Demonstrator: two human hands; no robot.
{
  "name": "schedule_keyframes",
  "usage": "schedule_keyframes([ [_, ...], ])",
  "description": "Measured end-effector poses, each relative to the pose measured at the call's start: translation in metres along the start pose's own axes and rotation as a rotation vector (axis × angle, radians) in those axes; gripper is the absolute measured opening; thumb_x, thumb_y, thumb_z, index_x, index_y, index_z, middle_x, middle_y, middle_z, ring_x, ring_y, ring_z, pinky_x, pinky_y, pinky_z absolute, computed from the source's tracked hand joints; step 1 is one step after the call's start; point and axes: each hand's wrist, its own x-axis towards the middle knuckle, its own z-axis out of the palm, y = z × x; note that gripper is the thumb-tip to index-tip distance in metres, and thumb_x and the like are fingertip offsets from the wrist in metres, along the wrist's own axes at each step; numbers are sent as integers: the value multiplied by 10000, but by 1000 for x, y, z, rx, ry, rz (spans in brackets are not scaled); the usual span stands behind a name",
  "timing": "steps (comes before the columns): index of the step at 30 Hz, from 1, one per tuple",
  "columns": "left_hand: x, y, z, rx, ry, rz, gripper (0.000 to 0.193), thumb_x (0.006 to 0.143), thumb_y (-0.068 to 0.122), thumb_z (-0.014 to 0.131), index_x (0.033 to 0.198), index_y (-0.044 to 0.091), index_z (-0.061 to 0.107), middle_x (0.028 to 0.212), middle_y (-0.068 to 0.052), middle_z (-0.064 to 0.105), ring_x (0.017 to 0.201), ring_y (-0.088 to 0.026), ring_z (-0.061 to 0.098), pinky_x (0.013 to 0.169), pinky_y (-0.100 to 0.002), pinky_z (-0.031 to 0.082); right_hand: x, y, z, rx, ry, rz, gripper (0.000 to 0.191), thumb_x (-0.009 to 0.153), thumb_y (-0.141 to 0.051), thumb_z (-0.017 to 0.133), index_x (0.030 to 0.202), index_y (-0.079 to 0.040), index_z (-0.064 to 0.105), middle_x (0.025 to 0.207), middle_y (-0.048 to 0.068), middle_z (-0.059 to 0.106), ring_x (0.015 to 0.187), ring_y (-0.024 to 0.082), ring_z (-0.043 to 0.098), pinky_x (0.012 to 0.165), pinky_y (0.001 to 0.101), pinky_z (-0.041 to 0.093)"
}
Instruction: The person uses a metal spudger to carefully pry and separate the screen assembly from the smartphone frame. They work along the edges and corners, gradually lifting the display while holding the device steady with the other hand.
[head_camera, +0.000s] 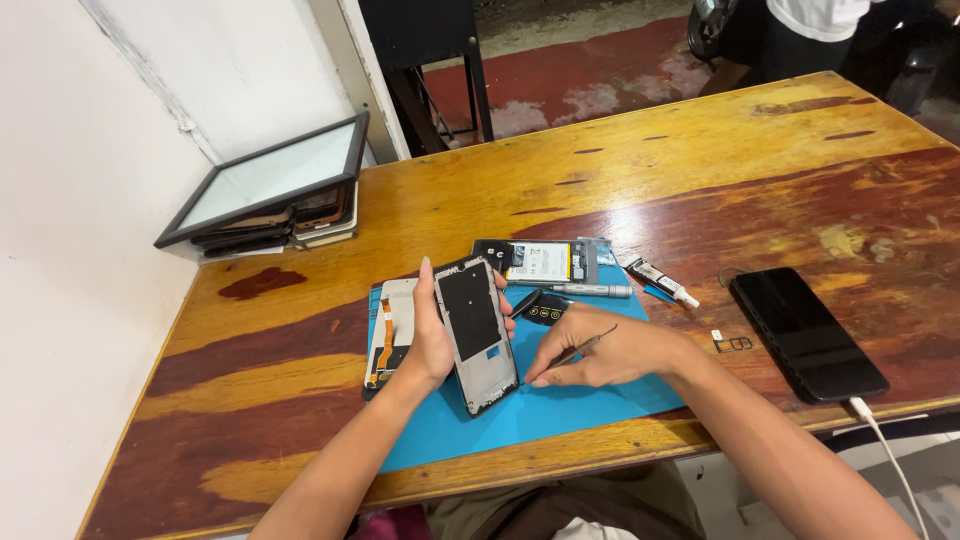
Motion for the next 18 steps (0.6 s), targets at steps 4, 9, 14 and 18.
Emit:
schedule_keyframes([
  [4,0,-3,1,36,96,2,887,952,772,124,1128,39,590,860,-99,644,776,-231,678,748,-403,603,-1,0,-5,-16,35,-101,263,847,-130,715,1075,-14,776,1002,111,821,892,162,783,814,300,607],
  [9,1,-7,1,142,212,-12,890,899,807,152,1159,48,540,883,-78,605,763,-218,666,704,-406,615,0,-3,-3,-15,61,-57,284,812,-130,684,1048,-6,783,967,118,831,847,167,795,782,290,611],
  [14,2,-11,-1,174,223,-1,844,906,799,191,1196,68,496,923,-59,564,768,-200,649,706,-391,603,4,-3,0,7,70,-84,287,803,-113,664,1039,8,776,966,123,825,869,167,795,811,291,620],
  [18,2,-11,-1,189,219,5,842,904,797,186,1195,70,495,925,-56,560,773,-186,647,703,-382,607,6,-2,1,-22,61,-66,288,806,-123,664,1040,1,779,955,119,823,853,169,787,799,295,611],
])
